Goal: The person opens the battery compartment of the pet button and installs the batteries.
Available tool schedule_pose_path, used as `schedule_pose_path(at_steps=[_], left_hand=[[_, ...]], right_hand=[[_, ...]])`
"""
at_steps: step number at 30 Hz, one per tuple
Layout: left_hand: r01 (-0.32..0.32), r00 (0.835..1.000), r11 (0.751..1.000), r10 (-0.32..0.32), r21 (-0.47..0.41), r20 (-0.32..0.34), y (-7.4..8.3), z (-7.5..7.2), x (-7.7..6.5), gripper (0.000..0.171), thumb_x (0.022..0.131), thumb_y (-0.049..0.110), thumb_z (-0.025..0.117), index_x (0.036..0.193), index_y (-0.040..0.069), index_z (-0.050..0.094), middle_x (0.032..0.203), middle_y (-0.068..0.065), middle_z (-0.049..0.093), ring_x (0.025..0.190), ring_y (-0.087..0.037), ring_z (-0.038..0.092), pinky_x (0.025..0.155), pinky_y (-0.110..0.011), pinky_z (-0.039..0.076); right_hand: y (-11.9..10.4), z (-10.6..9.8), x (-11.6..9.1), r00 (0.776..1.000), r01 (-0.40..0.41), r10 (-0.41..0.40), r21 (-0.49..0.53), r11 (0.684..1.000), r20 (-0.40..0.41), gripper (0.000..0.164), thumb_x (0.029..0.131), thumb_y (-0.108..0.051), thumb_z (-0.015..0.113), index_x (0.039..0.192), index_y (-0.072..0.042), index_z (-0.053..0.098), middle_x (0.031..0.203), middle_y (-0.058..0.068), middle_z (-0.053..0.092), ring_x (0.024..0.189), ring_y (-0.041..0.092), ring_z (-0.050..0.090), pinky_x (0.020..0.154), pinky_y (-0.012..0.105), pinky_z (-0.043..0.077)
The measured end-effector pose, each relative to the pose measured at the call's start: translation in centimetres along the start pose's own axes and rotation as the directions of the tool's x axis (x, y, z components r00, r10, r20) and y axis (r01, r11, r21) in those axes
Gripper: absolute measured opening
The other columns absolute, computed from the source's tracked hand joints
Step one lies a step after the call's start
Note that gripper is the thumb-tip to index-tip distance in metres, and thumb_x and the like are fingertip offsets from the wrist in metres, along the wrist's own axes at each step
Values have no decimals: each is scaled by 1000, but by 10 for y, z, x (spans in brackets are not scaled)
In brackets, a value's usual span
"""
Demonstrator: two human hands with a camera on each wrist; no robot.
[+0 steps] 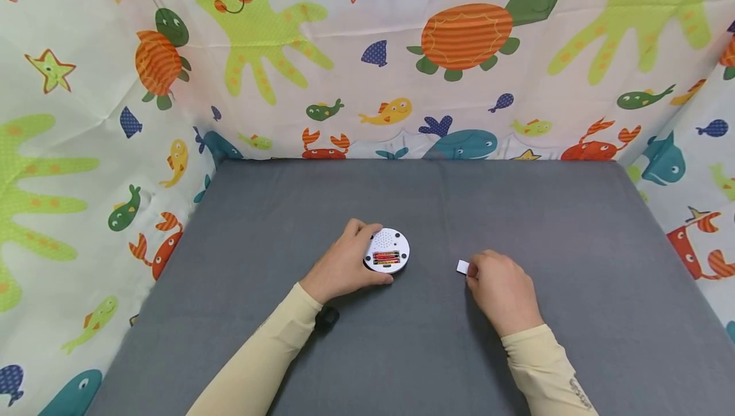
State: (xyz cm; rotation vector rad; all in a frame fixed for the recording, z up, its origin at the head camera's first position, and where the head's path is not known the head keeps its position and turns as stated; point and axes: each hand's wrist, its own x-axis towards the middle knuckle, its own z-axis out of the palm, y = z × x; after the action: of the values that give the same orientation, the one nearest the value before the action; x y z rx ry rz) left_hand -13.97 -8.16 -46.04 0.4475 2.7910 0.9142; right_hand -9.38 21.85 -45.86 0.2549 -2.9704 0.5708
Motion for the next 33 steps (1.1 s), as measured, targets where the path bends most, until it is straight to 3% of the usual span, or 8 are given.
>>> schedule_pose_path(at_steps=[7, 13, 23, 33], left_hand=[[8, 1000, 1000, -8, 0, 0, 0, -3, 0, 98, 81, 44, 96, 162, 21, 46, 142, -4, 48, 109, -16, 64, 90, -32, 56], [8, 1000, 1000, -8, 7, -6, -1, -5, 1, 98, 81, 44, 96, 162, 22, 46, 141, -3, 48, 107, -15, 63, 89, -31, 56], [-22, 1000, 1000, 22, 8, -1, -4, -5, 3, 98, 82, 43, 95, 163, 19, 45, 140, -5, 48, 106, -15, 62, 86, -29, 55], [-80, 997, 997, 80, -11, 7, -3, -2, 1, 86, 86, 41, 91, 158, 16, 50, 139, -6, 49, 103, -14, 61, 85, -24, 54]], right_hand=[[-2, -2, 4, 998, 49, -50, -18, 999, -49, 16, 80, -2, 83, 77, -12, 71, 78, 4, 69, 66, 23, 58, 61, 48, 50], [-31, -5, 16, 989, 126, -128, -35, 991, -74, 14, 84, -6, 83, 80, -14, 73, 80, 1, 69, 73, 21, 61, 63, 46, 52], [-95, 2, 39, 953, 294, -293, 0, 956, -71, 15, 84, -5, 86, 83, -13, 74, 90, 1, 74, 82, 21, 66, 69, 42, 57], [-110, 19, 40, 908, 411, -411, -18, 911, -81, 19, 78, 1, 87, 81, -11, 73, 81, 0, 68, 76, 17, 59, 66, 37, 55]])
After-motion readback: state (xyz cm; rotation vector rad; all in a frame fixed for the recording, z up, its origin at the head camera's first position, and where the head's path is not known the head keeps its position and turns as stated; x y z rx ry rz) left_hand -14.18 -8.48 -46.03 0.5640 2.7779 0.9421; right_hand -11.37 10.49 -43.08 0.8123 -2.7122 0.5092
